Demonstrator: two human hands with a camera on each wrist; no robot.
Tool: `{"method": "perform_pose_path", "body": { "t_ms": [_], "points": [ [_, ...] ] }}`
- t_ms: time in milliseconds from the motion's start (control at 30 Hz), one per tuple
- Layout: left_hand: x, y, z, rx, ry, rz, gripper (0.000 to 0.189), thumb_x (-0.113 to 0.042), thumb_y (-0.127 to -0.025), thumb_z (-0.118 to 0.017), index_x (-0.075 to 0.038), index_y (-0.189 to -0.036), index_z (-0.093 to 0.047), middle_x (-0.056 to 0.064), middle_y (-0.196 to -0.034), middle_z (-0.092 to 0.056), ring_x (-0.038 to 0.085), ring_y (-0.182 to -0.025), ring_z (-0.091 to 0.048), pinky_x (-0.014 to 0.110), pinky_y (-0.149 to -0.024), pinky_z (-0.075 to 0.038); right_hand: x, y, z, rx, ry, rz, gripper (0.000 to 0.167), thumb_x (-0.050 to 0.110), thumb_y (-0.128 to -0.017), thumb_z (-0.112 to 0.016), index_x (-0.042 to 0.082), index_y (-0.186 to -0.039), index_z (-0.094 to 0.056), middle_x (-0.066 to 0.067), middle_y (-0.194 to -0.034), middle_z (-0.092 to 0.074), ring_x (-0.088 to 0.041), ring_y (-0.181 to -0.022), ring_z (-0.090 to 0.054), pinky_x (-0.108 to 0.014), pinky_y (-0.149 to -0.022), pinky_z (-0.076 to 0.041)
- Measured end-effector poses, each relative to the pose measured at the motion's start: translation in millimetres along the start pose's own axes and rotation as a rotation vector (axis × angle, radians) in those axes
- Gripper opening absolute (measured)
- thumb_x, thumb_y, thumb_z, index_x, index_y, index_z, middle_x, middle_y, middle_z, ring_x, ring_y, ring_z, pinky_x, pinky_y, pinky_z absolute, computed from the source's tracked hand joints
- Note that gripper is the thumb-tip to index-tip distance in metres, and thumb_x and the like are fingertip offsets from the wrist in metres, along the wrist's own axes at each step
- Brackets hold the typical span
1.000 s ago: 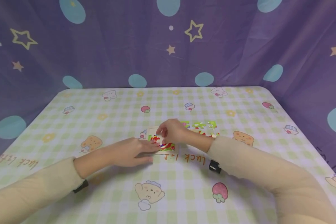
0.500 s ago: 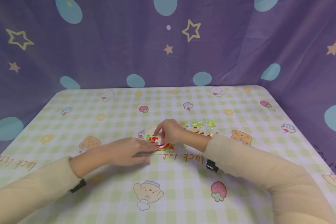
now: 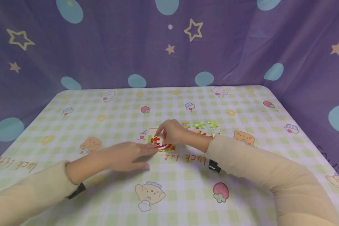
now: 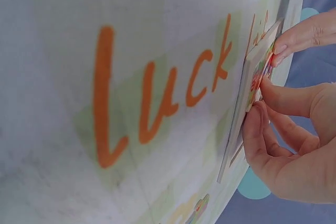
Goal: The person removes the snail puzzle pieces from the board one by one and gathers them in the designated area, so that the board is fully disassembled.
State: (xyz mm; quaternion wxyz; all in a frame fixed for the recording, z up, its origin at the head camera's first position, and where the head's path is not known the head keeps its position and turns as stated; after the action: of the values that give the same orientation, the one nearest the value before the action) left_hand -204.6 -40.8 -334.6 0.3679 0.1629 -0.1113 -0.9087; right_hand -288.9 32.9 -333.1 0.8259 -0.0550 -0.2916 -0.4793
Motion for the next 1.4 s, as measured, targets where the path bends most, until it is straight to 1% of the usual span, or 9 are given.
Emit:
{"method": "perform_pose_path", "body": {
  "t_ms": [200,333,467,567,667,867,1000,1167,1400],
  "points": [
    [-1.0,-0.5,2.1,-0.033,0.002,-0.031,0.058,-0.045,-0.094,-0.057,-0.016,-0.143,-0.046,0.003,-0.151,-0.041,0.019,-0.14,-0.041,0.04,-0.115,-0.038,-2.1,-6.8,-0.2,0.023,-0.046,0.003,0.018,0.009,-0.081,-0.075,0.013,-0.099,-0.076,0.0,-0.08,-0.071,-0.007,-0.069,-0.059,-0.016,-0.063,-0.047],
    [-4.7,-0.9,5.9,-0.054,-0.003,-0.057,0.057,-0.043,-0.094,-0.057,-0.013,-0.141,-0.049,0.006,-0.148,-0.045,0.02,-0.138,-0.044,0.04,-0.113,-0.04,-7.8,-12.9,0.5,0.028,-0.084,-0.064,0.007,0.012,-0.084,-0.071,0.015,-0.089,-0.076,0.003,-0.074,-0.071,-0.006,-0.064,-0.057,-0.016,-0.059,-0.046],
    [-8.0,-0.9,8.4,-0.073,-0.017,-0.078,0.058,-0.043,-0.094,-0.058,-0.011,-0.141,-0.049,0.007,-0.148,-0.045,0.021,-0.137,-0.045,0.04,-0.112,-0.041,-12.7,-17.3,3.2,0.011,-0.106,-0.123,0.007,0.013,-0.085,-0.07,0.015,-0.083,-0.076,0.003,-0.07,-0.069,-0.006,-0.063,-0.055,-0.016,-0.059,-0.044],
    [-8.4,-0.9,9.5,-0.081,-0.017,-0.084,0.058,-0.043,-0.094,-0.058,-0.01,-0.141,-0.049,0.008,-0.148,-0.045,0.022,-0.138,-0.045,0.04,-0.113,-0.04,-12.8,-19.6,4.6,0.005,-0.133,-0.132,0.005,0.012,-0.084,-0.071,0.012,-0.083,-0.076,0.002,-0.073,-0.071,-0.007,-0.067,-0.055,-0.015,-0.063,-0.043],
    [-8.1,-1.0,9.8,-0.084,-0.021,-0.084,0.058,-0.043,-0.094,-0.059,-0.01,-0.14,-0.05,0.008,-0.146,-0.047,0.022,-0.137,-0.046,0.04,-0.112,-0.041,-12.2,-21.2,1.9,0.027,-0.191,-0.145,0.004,0.01,-0.084,-0.072,0.009,-0.084,-0.075,0.0,-0.076,-0.072,-0.008,-0.069,-0.057,-0.016,-0.066,-0.045],
    [-6.7,-0.5,9.3,-0.081,-0.016,-0.079,0.057,-0.043,-0.094,-0.059,-0.011,-0.14,-0.051,0.007,-0.146,-0.048,0.022,-0.135,-0.048,0.039,-0.111,-0.042,-15.3,-22.5,-8.2,0.067,-0.331,-0.214,0.005,0.008,-0.085,-0.071,0.007,-0.088,-0.074,-0.003,-0.083,-0.074,-0.01,-0.07,-0.062,-0.017,-0.068,-0.052],
    [-7.3,0.3,10.2,-0.089,-0.013,-0.081,0.056,-0.042,-0.093,-0.059,-0.01,-0.139,-0.051,0.009,-0.145,-0.048,0.023,-0.135,-0.048,0.039,-0.111,-0.042,-13.5,-21.2,-13.0,0.071,-0.401,-0.241,0.009,0.007,-0.084,-0.072,0.006,-0.093,-0.073,-0.006,-0.086,-0.072,-0.012,-0.071,-0.064,-0.02,-0.069,-0.056],
    [-7.1,0.5,9.6,-0.092,-0.011,-0.076,0.057,-0.043,-0.094,-0.058,-0.011,-0.14,-0.05,0.009,-0.146,-0.047,0.023,-0.135,-0.048,0.039,-0.112,-0.041,-8.3,-18.8,-11.7,0.034,-0.39,-0.231,0.01,0.005,-0.082,-0.074,0.007,-0.092,-0.074,-0.006,-0.083,-0.072,-0.011,-0.067,-0.063,-0.019,-0.064,-0.056],
    [-9.4,1.9,9.4,-0.102,-0.011,-0.09,0.057,-0.041,-0.094,-0.059,-0.009,-0.14,-0.05,0.011,-0.145,-0.048,0.024,-0.134,-0.049,0.04,-0.111,-0.042,-9.6,-17.7,-10.3,-0.003,-0.419,-0.235,0.011,0.003,-0.079,-0.076,0.006,-0.089,-0.075,-0.008,-0.083,-0.075,-0.011,-0.067,-0.065,-0.021,-0.064,-0.058]
  ]
}}
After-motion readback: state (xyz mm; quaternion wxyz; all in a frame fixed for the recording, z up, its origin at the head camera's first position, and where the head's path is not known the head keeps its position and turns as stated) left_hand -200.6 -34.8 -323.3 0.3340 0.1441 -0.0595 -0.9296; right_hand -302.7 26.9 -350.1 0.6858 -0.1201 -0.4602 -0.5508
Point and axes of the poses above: each hand's wrist, its own y-axis away from the middle knuckle, its own z-axis out of the back of the hand, x = y × z, the point moved 10 cm from there along -y, towards the middle knuckle
